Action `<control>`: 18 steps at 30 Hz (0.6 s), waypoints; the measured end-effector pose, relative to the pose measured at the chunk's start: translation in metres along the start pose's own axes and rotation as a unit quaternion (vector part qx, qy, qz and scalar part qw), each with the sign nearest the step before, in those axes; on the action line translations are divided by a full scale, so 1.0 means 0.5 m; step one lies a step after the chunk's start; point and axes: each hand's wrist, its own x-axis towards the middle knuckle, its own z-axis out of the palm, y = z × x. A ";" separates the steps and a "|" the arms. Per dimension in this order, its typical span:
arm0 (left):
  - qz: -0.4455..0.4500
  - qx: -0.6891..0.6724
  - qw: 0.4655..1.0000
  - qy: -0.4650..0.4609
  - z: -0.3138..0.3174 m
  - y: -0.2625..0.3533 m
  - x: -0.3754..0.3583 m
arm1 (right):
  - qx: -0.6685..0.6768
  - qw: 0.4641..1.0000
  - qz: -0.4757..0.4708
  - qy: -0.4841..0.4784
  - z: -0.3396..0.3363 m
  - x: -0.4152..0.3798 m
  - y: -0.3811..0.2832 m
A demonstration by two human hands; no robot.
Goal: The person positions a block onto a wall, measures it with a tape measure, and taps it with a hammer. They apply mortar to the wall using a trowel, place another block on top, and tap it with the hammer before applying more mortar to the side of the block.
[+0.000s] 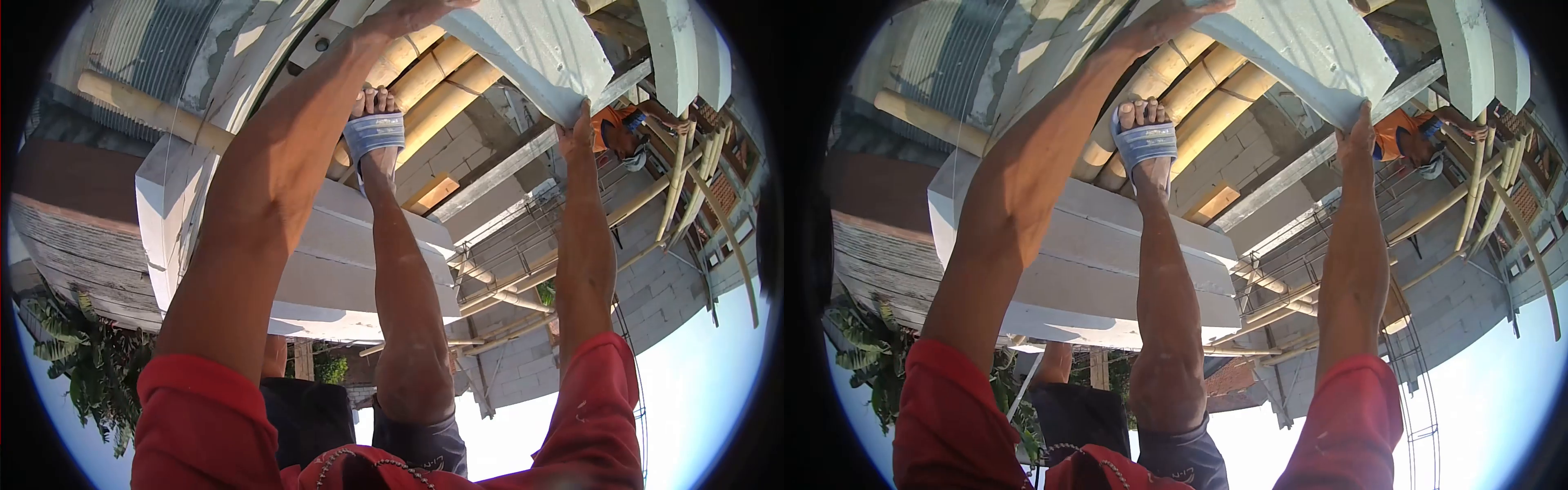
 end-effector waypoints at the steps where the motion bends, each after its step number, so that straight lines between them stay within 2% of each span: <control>1: -0.005 -0.018 1.000 0.002 -0.005 0.003 -0.020 | -0.027 1.000 0.002 -0.003 -0.021 0.016 -0.007; 4: -0.041 -0.094 0.995 0.015 -0.008 0.002 -0.107 | -0.125 0.992 0.011 -0.005 -0.048 -0.052 -0.025; 6: -0.072 -0.149 0.985 0.057 0.012 -0.014 -0.170 | -0.188 0.982 0.001 -0.020 -0.064 -0.077 -0.044; 8: -0.145 -0.183 0.972 0.028 0.020 -0.035 -0.226 | -0.275 0.961 0.028 -0.016 -0.073 -0.090 -0.065; 9: -0.172 -0.205 0.963 -0.026 0.012 -0.047 -0.246 | -0.317 0.947 0.042 -0.014 -0.074 -0.097 -0.072; 12: -0.164 -0.261 0.946 -0.102 -0.068 -0.009 -0.320 | -0.414 0.910 0.004 -0.039 -0.039 -0.097 -0.083; 13: -0.193 -0.240 0.943 -0.127 -0.068 -0.024 -0.305 | -0.451 0.891 -0.038 -0.026 -0.042 -0.068 -0.080; 15: -0.170 -0.222 0.953 -0.115 -0.087 -0.012 -0.289 | -0.527 0.842 -0.118 -0.001 -0.053 0.017 -0.068; 18: -0.185 -0.145 0.969 -0.080 -0.130 0.046 -0.243 | -0.610 0.747 -0.264 0.006 -0.024 0.030 -0.089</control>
